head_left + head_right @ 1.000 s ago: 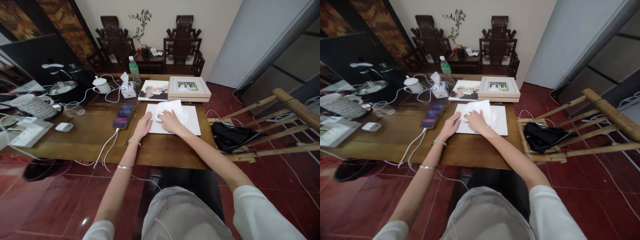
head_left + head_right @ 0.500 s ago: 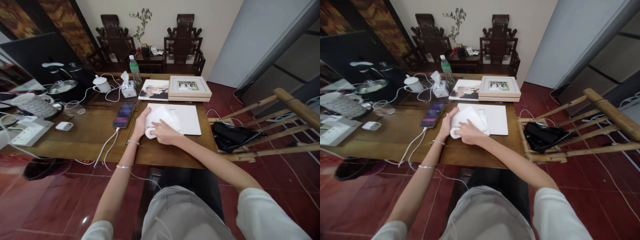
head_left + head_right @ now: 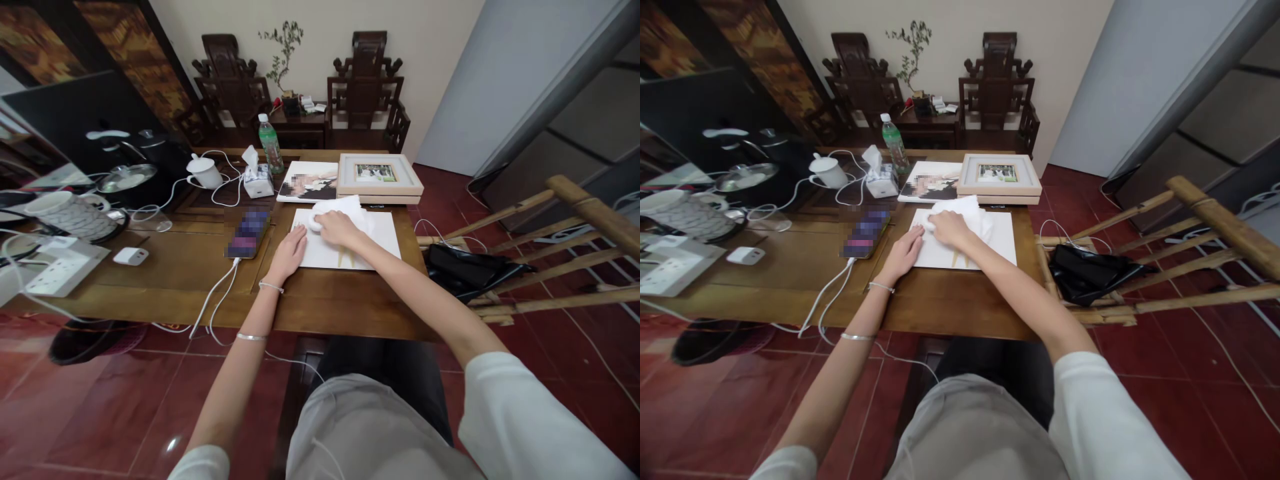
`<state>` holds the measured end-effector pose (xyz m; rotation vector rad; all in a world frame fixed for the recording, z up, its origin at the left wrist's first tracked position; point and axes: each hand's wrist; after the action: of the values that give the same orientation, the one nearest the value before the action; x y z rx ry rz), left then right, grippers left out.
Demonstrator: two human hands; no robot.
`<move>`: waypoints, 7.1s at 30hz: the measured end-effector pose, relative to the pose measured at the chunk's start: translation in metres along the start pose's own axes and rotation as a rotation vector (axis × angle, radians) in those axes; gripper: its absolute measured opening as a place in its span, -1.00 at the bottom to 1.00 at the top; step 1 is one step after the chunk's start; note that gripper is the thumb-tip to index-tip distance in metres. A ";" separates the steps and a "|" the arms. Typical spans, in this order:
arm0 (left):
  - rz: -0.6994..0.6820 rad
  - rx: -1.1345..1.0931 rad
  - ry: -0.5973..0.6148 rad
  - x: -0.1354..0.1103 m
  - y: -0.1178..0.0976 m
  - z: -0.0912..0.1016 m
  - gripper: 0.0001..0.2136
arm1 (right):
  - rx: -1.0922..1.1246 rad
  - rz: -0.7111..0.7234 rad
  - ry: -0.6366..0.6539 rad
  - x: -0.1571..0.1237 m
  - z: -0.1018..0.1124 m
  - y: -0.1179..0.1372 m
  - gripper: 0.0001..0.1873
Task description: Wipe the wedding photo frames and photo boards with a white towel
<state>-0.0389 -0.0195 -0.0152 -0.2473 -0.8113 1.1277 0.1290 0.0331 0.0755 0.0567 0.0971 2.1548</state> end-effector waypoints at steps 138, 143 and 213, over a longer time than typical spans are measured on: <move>0.005 -0.008 -0.015 -0.002 0.002 0.000 -0.63 | 0.074 0.089 0.041 -0.120 0.005 -0.089 -0.71; -0.002 -0.010 -0.011 -0.002 0.003 0.000 -0.64 | 0.127 0.035 -0.029 -0.067 0.002 -0.111 -0.68; -0.013 -0.006 -0.005 -0.001 0.005 0.000 -0.63 | -0.013 0.022 0.007 -0.078 -0.040 0.007 -0.39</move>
<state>-0.0423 -0.0186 -0.0184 -0.2432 -0.8200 1.1141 0.1635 -0.0372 0.0363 0.0431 0.0870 2.1780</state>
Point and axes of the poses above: each hand's wrist, its own x-axis towards the middle knuckle, its own z-axis out of the back of the hand, y = z × x, and after that the axes turned 5 degrees about -z, right-handed
